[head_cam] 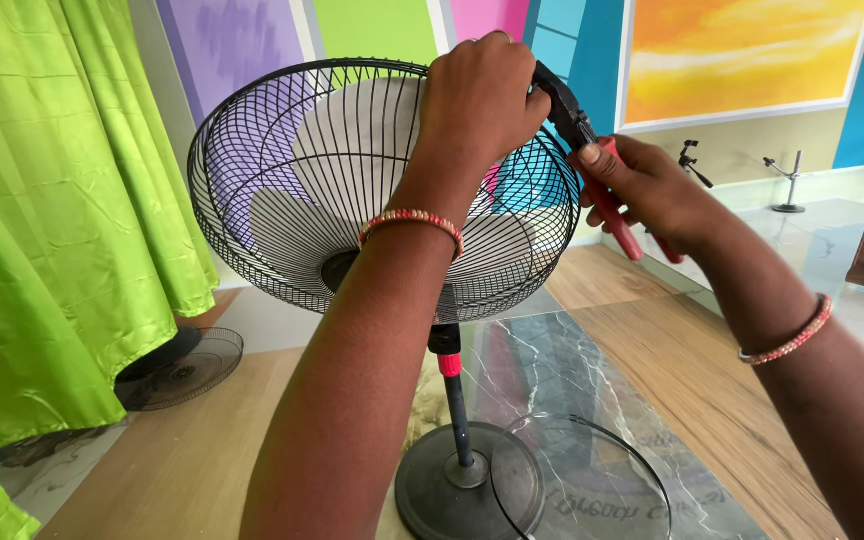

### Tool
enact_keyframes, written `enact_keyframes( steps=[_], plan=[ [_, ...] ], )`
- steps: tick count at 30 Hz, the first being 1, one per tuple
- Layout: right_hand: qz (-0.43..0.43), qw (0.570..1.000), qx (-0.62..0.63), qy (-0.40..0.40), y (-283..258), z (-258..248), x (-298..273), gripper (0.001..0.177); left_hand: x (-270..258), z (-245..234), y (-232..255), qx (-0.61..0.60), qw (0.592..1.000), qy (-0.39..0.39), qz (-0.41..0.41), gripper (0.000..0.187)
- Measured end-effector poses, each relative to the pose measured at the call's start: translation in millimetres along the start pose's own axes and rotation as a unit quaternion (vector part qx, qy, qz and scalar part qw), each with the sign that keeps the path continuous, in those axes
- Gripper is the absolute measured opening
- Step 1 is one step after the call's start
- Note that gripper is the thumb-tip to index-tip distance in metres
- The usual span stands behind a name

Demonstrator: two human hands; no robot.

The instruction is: The person removes the outer cage of a standing fan by hand, then uses pliers to cut and remove the wire ties securing the inner cage. The inner cage is then removed, leaving the fan blades exposed.

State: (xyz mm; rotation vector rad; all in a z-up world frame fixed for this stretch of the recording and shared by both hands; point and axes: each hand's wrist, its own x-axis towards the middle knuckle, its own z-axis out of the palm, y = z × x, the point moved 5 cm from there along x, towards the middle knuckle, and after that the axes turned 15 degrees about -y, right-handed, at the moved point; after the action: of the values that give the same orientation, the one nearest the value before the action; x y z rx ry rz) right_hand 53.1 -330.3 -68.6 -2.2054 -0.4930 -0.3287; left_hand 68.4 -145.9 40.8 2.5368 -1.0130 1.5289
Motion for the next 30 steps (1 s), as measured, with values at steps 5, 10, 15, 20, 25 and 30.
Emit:
enact_keyframes(
  steps=[5, 10, 15, 20, 25, 30],
  plan=[
    [0.011, 0.998, 0.063, -0.024, -1.7, 17.7, -2.0, 0.066, 6.8, -0.9, -4.5, -0.024, 0.998, -0.051, 0.003, 0.023],
    [0.008, 0.995, 0.098, -0.025, -0.9, 29.7, -8.8, 0.061, 10.4, 2.5, -15.5, -0.028, 0.995, -0.090, -0.019, 0.017],
    [-0.027, 0.996, 0.086, 0.011, 0.2, 48.0, -23.1, 0.059, 10.8, 0.8, -23.0, -0.070, 0.996, -0.054, 0.000, 0.007],
    [0.013, 0.997, 0.051, 0.052, -0.8, 69.0, -40.4, 0.042, 12.5, 1.8, -19.7, -0.087, 0.995, -0.046, -0.017, 0.008],
    [0.015, 0.995, 0.092, 0.030, 10.2, 98.5, -47.7, 0.030, 11.4, 4.2, -18.4, -0.047, 0.996, -0.070, -0.017, 0.011],
    [-0.089, 0.958, 0.271, -0.028, 16.7, 125.3, -38.6, 0.030, 3.6, 0.6, -15.7, -0.035, 0.998, -0.059, 0.000, 0.012]
  ],
)
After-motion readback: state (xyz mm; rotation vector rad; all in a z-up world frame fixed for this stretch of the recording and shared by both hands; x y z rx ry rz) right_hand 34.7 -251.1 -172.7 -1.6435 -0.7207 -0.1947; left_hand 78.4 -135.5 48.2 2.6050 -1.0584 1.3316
